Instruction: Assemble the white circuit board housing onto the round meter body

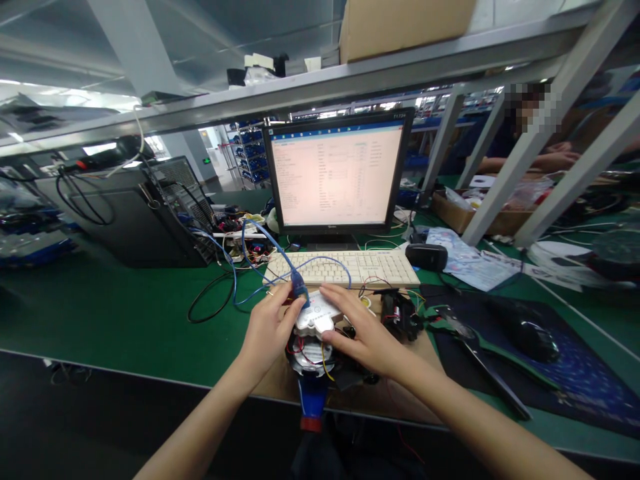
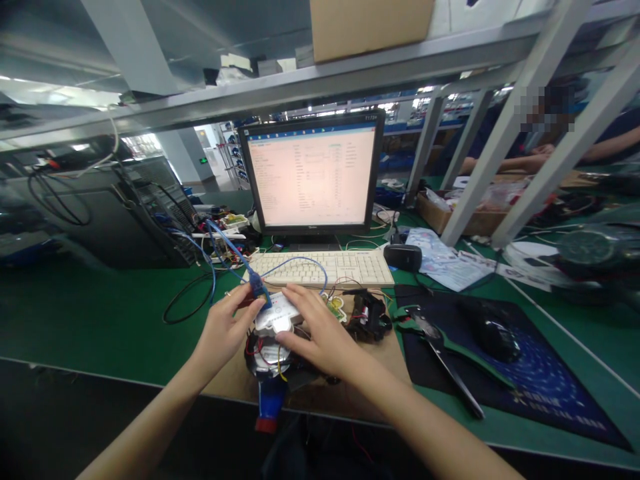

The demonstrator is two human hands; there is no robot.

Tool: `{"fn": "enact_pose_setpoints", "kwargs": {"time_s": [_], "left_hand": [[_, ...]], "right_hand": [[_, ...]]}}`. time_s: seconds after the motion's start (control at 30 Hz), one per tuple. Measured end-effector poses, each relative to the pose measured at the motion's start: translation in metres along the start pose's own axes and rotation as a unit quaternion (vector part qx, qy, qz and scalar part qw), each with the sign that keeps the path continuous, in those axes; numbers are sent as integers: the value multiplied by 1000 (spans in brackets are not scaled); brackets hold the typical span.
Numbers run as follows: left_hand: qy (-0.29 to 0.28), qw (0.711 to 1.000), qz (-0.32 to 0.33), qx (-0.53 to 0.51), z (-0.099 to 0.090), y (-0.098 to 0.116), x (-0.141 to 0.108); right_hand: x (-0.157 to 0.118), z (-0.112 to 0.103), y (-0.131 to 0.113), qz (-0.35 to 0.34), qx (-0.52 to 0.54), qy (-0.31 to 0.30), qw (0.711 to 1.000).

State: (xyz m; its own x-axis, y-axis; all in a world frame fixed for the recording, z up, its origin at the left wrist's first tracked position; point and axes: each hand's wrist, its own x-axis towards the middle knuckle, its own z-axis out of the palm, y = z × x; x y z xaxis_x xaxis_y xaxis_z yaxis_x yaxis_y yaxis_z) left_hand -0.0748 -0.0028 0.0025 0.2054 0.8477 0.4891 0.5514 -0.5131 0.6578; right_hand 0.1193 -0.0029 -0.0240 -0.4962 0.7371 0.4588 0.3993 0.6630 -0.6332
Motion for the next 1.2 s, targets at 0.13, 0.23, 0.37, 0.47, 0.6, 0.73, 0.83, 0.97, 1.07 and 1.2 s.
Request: {"fn": "enact_pose_setpoints", "kwargs": {"time_s": [0.13, 0.23, 0.37, 0.47, 0.6, 0.73, 0.83, 0.97, 1.07, 1.2], "left_hand": [[2, 1000, 5, 19, 1, 2, -1], [0, 999, 5, 39, 1, 3, -3], [0, 996, 15, 86, 2, 3, -5], [10, 993, 40, 108, 2, -2, -7], [49, 987, 70, 136, 4, -17, -9], [73, 976, 107, 176, 6, -32, -8], [78, 969, 135, 189, 7, -37, -8], [99, 959, 154, 217, 9, -40, -9], [115, 955, 152, 228, 10, -38, -11], [113, 959, 137, 221, 13, -33, -12]], "right_hand": [[0, 1, -2, 21, -6, -7, 1000], [-3, -2, -6, 30, -1, -6, 1000], [-18, -16, -12, 45, 0, 30, 999], [-39, -34, -8, 57, -22, 103, 993], [-82, -72, 23, 123, -122, 239, 956], [-138, -125, 68, 204, -277, 362, 866], [-171, -154, 97, 247, -324, 388, 827], [-185, -162, 127, 288, -325, 326, 840], [-179, -158, 146, 293, -312, 296, 854], [-179, -163, 174, 292, -310, 275, 862]]}}
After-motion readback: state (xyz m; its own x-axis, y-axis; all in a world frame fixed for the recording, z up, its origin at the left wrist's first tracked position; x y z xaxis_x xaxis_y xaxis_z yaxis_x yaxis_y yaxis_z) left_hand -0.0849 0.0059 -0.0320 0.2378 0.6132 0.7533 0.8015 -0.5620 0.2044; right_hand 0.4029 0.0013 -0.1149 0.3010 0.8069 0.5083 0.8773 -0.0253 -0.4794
